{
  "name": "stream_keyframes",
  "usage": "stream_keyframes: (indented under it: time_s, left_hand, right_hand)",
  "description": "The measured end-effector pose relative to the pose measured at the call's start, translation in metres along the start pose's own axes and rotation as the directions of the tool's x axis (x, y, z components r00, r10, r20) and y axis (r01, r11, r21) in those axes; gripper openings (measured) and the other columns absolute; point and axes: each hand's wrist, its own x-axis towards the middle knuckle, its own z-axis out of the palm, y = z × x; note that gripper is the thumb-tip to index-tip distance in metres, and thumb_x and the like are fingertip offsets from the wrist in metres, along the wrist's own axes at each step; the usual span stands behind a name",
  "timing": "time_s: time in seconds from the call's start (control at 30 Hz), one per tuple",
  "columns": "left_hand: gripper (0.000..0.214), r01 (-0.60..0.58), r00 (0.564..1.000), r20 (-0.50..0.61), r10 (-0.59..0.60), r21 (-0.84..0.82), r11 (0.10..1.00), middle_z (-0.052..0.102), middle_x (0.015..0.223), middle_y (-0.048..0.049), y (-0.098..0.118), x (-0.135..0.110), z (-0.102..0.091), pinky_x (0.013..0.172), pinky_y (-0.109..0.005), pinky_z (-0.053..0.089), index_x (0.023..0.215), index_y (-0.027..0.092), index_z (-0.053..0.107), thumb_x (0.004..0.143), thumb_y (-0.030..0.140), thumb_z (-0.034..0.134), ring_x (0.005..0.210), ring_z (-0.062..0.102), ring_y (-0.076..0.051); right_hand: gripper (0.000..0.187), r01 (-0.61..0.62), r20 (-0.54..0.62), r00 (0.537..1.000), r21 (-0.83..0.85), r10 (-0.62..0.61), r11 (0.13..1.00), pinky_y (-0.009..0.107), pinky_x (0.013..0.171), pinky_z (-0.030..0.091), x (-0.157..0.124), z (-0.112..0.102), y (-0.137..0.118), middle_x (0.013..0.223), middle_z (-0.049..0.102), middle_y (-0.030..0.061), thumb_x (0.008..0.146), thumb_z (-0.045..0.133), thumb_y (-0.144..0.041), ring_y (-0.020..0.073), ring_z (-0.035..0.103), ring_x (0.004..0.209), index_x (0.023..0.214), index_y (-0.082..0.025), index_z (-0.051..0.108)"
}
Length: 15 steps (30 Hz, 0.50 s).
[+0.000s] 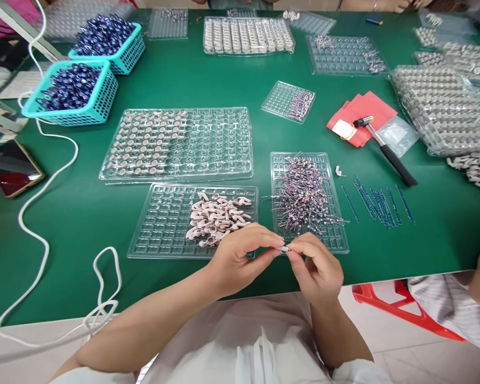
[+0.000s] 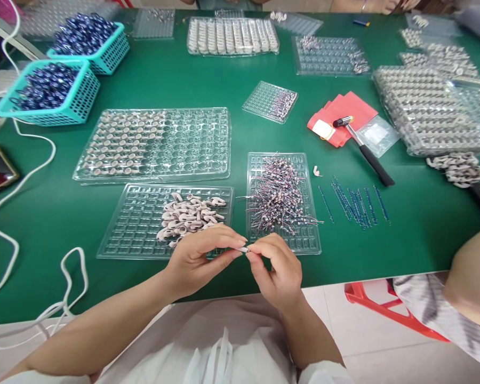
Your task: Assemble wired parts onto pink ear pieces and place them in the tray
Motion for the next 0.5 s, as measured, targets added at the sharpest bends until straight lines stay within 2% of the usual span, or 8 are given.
stream_keyframes:
  time_s: [0.2,0.5]
  left_hand:
    - [0.019,-0.07,0.997,-0.025,0.071,0.047,0.996,0.079,0.092,-0.0087,-0.0001,0.0005,0.0009,0.079,-0.032,0.06,0.1,0.018,0.074,0.088,0.004,0.068,0.086,0.074,-0.018]
    - [0.019,-0.075,0.997,-0.02,0.077,0.07,0.995,0.079,0.091,-0.0086,-0.0013,-0.0011,0.0006,0.078,-0.032,0.06,0.099,0.019,0.073,0.088,0.005,0.067,0.085,0.074,-0.019]
  right_hand:
    - [0.031,-0.007,0.002,1.0,0.023,0.007,1.0,0.035,0.067,0.055,-0.0001,-0.0004,-0.0002,0.087,0.071,0.0038,0.086,0.063,-0.003,0.0178,0.066,0.075,0.108,-0.025,0.068]
    - [0.036,0.017,0.01,1.0,0.016,-0.017,1.0,0.035,0.068,0.055,0.0013,-0.0014,-0.0003,0.087,0.072,0.0033,0.085,0.064,0.0,0.0171,0.066,0.075,0.111,-0.025,0.069]
